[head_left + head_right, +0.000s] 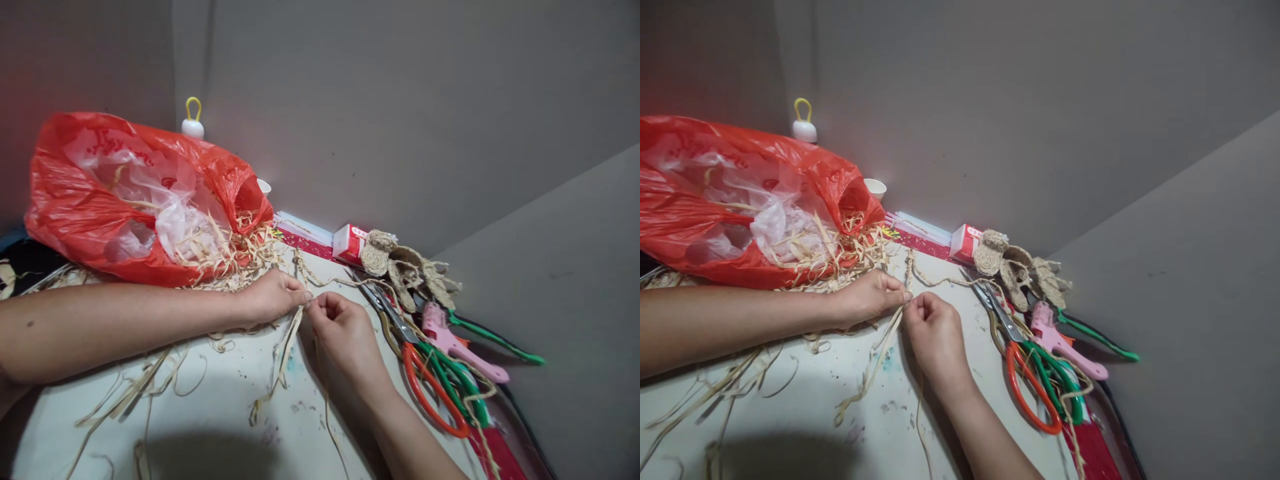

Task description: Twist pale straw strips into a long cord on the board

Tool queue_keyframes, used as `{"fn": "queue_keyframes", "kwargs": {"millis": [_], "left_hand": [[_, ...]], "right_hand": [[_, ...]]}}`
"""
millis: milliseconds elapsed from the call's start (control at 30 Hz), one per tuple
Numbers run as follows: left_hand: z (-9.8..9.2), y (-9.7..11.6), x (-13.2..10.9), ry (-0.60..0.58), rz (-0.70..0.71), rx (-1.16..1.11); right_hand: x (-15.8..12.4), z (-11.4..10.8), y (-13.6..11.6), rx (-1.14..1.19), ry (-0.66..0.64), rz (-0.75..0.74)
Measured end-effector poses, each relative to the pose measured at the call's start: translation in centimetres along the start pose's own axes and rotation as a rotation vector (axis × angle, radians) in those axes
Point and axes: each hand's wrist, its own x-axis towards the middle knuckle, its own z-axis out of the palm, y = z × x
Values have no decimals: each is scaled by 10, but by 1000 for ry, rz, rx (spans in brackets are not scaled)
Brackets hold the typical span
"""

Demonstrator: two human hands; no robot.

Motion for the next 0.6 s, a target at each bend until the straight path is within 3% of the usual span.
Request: {"fn": "queue_keyframes", "kwargs": {"millis": [200,433,600], "left_hand": [[0,-7,7,25,90,-18],[0,-3,3,41,-64,-31],[-1,-3,2,14,-91,-113]], "right_hand": [[-1,3,4,-36,-34,-98],[2,-1,1,237,-92,76],[1,1,2,169,-79,-1]]}}
